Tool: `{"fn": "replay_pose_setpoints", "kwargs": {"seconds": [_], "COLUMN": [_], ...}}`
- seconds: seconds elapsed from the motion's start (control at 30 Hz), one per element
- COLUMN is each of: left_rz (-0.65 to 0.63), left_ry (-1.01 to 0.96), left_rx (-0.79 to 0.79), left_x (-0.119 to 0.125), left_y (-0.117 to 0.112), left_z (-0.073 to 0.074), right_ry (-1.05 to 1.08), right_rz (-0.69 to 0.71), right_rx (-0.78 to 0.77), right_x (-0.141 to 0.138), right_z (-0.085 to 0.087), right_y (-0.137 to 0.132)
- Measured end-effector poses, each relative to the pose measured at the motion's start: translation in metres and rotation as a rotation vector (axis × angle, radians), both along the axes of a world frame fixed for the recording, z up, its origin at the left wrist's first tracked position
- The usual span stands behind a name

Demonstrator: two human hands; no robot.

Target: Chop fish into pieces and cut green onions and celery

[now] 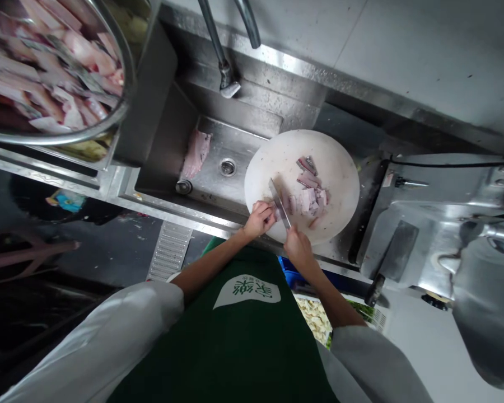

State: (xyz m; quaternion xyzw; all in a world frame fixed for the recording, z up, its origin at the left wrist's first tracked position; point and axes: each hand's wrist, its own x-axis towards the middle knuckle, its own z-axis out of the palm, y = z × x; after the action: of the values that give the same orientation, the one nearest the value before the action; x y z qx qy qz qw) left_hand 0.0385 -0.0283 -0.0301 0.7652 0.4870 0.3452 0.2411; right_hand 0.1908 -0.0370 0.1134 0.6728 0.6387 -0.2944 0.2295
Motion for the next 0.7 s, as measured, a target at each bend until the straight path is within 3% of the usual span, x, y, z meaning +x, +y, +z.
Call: {"fn": "replay_pose_setpoints", "kwargs": {"seconds": [0.13, 0.2, 0.27, 0.4, 0.53, 0.63, 0.7], "left_rz": [-0.017, 0.003, 0.021, 0.025, 0.023, 0.009, 0.000], "left_ry": [-0.007, -0.005, 0.006, 0.006, 0.011, 0.007, -0.002], "left_rx": [-0.003, 0.007, 0.010, -0.003, -0.030, -0.047, -0.061], "left_x": [-0.003, -0.004, -0.004, -0.002, -0.002, -0.002, -0.002], "left_y": [0.001, 0.001, 0.000, 0.000, 0.001, 0.001, 0.000], "left_z": [0.001, 0.002, 0.003, 0.004, 0.002, 0.000, 0.000], "right_ry": [0.063, 0.053, 0.026, 0.003, 0.011, 0.042, 0.052], "right_rz": [0.015, 0.018, 0.035, 0.073, 0.025, 0.003, -0.005], "right_rx": [0.158, 0.154, 0.139, 0.041, -0.092, -0.150, -0.128], "right_x": [-0.028, -0.028, -0.021, 0.000, 0.027, 0.035, 0.024], "right_z": [-0.016, -0.013, -0.004, 0.017, 0.032, 0.036, 0.031], "right_y": [0.063, 0.073, 0.061, 0.003, -0.045, -0.051, -0.035]}}
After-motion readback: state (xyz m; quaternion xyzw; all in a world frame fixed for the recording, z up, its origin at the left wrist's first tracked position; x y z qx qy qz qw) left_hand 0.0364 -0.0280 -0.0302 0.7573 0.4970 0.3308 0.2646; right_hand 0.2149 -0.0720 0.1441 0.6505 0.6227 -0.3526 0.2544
